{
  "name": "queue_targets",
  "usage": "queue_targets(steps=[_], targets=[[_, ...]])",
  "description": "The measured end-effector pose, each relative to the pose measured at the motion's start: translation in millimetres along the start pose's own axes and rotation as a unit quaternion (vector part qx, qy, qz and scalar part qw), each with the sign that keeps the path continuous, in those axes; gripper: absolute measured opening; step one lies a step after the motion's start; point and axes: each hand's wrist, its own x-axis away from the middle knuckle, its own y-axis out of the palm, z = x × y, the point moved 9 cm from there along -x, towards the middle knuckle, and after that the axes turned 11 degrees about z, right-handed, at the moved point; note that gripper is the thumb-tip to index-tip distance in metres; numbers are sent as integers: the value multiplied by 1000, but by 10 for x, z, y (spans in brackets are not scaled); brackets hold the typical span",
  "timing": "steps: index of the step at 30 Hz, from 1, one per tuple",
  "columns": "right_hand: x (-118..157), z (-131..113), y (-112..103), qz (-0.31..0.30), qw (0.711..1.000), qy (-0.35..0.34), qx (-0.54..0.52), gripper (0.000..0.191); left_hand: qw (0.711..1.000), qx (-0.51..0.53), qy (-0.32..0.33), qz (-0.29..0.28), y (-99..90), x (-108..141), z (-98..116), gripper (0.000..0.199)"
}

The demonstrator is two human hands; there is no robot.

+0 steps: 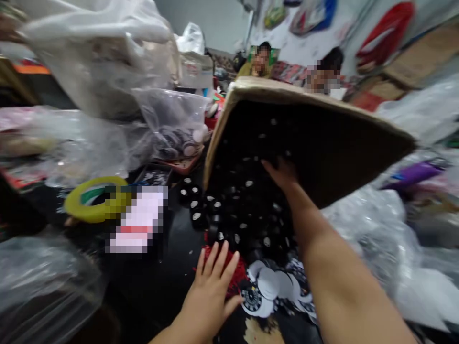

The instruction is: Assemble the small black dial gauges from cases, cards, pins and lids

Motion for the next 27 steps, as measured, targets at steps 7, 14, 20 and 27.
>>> queue_targets(steps=[7, 14, 20, 27], targets=[[282, 168, -102, -55, 995, 63, -60, 76, 998, -46, 40, 23, -39, -57, 72, 75], [635, 87, -266, -49, 989, 53, -129, 72, 998, -32, 51, 32, -110, -106, 94, 64], [736, 6, -251, -58, 984, 46, -161, 69, 998, -17, 49, 18, -122, -105, 93, 64], [1532, 231, -1008, 9, 980, 19, -197, 70, 998, 43, -2, -38, -146, -1, 15, 59]])
